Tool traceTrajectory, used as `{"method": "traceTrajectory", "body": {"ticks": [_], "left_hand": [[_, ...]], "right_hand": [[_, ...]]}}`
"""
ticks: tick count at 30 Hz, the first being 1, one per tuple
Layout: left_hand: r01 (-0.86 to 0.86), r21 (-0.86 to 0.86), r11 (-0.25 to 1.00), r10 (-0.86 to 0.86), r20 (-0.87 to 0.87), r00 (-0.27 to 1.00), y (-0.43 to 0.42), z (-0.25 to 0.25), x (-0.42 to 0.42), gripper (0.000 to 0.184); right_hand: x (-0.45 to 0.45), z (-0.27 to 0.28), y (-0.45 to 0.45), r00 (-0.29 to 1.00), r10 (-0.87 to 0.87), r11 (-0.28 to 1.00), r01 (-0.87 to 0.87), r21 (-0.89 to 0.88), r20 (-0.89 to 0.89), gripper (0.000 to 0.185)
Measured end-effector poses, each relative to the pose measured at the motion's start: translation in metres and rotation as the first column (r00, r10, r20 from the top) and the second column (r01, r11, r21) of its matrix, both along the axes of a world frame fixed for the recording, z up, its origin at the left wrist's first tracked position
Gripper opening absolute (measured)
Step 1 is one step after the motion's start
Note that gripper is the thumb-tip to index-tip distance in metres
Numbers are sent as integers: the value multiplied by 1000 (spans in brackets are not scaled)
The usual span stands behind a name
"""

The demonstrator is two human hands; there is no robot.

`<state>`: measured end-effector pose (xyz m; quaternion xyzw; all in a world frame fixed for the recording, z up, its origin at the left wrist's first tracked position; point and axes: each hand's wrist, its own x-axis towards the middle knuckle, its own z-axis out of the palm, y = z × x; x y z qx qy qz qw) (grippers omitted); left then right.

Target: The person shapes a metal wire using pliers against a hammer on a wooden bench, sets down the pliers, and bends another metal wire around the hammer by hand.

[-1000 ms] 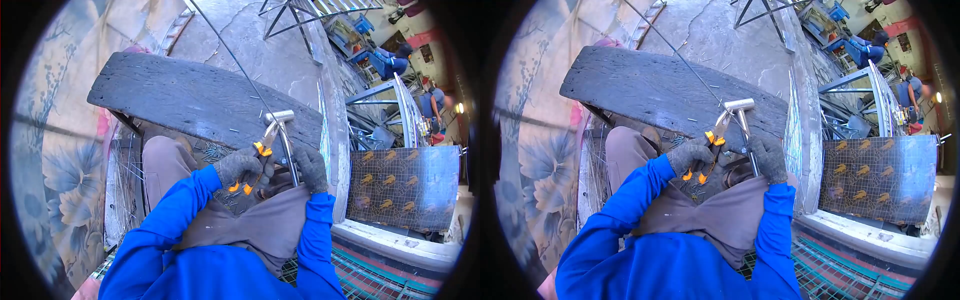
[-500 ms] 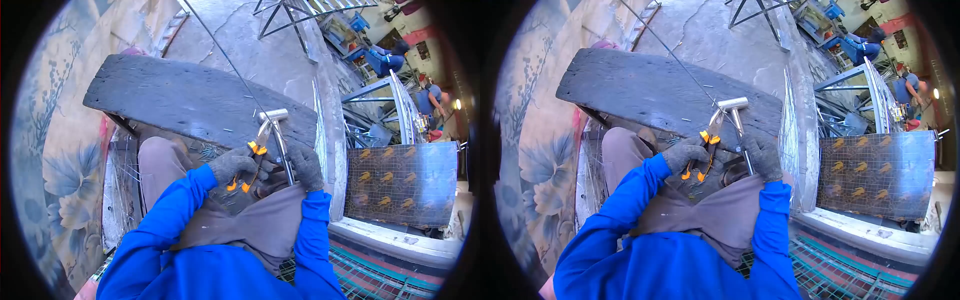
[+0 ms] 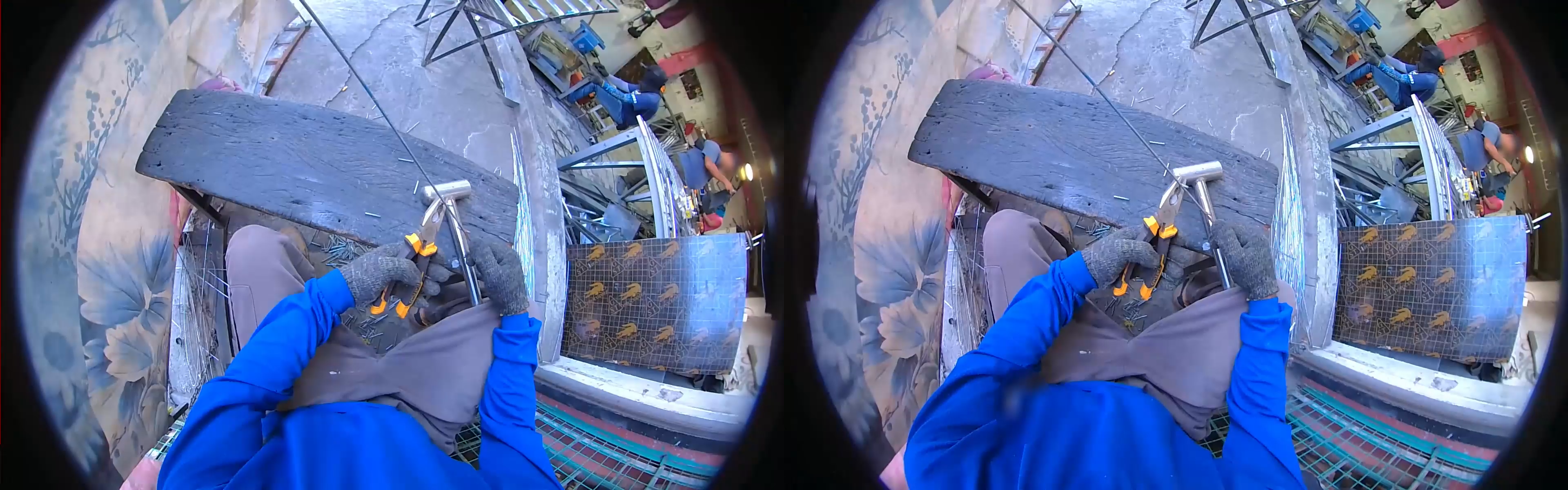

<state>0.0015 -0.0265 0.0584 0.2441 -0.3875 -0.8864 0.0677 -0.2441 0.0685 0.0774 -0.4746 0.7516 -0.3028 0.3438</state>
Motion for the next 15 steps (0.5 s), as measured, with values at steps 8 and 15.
{"method": "traceTrajectory", "body": {"ticks": [8,15], "left_hand": [[11,75,997,-9,-30,1000,1,13,3,60],[-5,113,994,13,-65,998,4,4,1,61]], "right_hand": [[-5,-8,-1,996,78,991,-82,-104,-41,29],[-3,-7,0,999,17,999,-16,-30,45,29]]}}
